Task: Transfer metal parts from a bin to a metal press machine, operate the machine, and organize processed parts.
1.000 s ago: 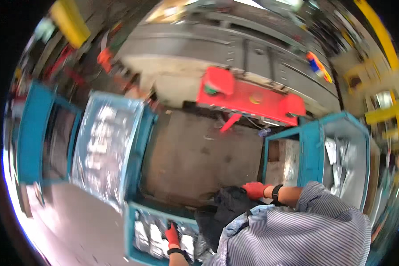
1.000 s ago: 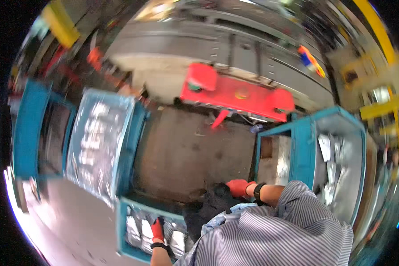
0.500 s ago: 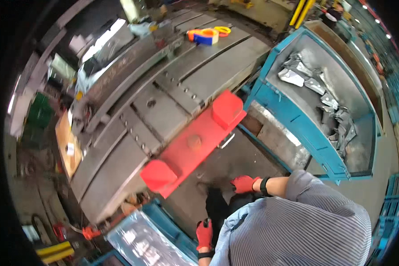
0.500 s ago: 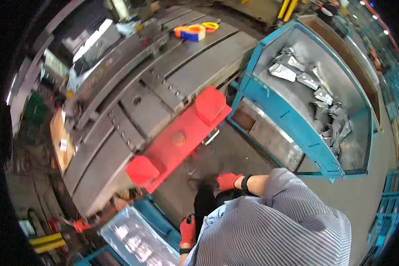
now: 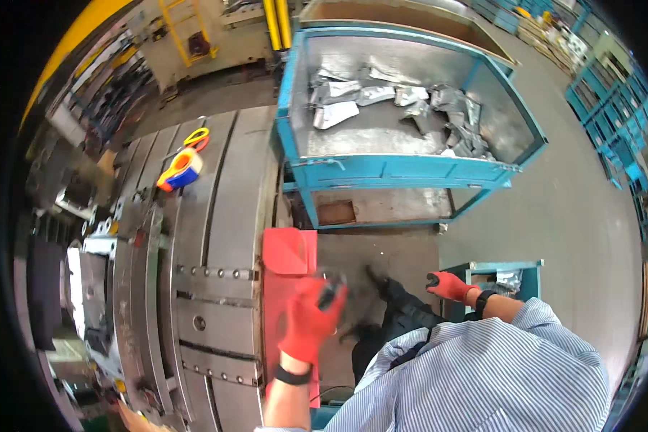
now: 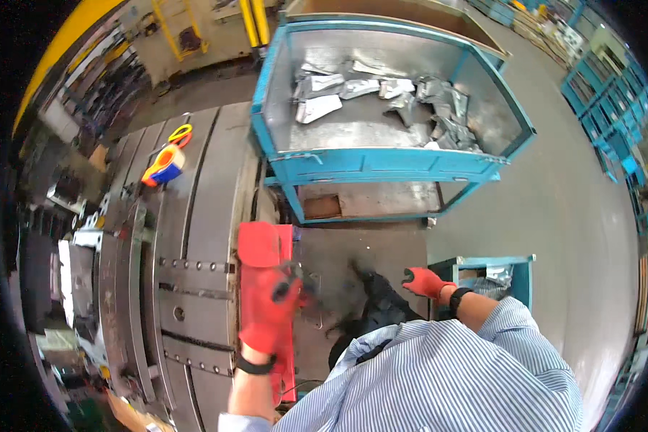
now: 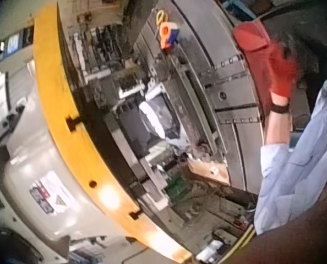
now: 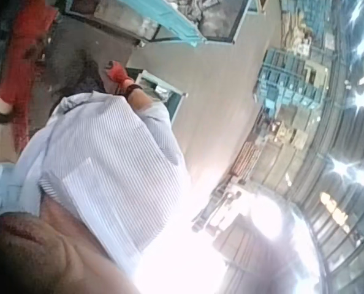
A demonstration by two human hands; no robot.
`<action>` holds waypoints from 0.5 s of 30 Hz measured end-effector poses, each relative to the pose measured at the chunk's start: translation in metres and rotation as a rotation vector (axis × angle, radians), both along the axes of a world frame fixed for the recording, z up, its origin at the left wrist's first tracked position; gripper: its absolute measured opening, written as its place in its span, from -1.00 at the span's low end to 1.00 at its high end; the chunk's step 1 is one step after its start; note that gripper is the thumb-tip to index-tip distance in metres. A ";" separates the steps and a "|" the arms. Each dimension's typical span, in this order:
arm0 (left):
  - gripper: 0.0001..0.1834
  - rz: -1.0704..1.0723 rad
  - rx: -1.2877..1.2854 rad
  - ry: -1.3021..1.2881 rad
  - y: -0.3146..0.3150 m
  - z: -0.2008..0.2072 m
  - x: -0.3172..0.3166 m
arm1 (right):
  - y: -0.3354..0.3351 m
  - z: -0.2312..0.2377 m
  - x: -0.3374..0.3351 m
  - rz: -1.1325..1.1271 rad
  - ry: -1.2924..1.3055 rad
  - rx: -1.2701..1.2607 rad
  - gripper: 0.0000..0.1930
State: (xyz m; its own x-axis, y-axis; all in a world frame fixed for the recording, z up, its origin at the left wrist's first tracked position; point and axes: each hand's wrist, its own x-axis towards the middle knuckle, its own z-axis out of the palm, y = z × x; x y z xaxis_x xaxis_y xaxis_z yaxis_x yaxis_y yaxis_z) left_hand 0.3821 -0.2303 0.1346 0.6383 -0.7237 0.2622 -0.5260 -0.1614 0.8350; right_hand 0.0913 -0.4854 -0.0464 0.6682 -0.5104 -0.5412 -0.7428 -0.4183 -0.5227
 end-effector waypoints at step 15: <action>-0.42 0.096 0.252 -0.456 -0.245 0.034 0.233 | -0.234 0.059 0.145 -0.335 -0.414 0.191 -0.57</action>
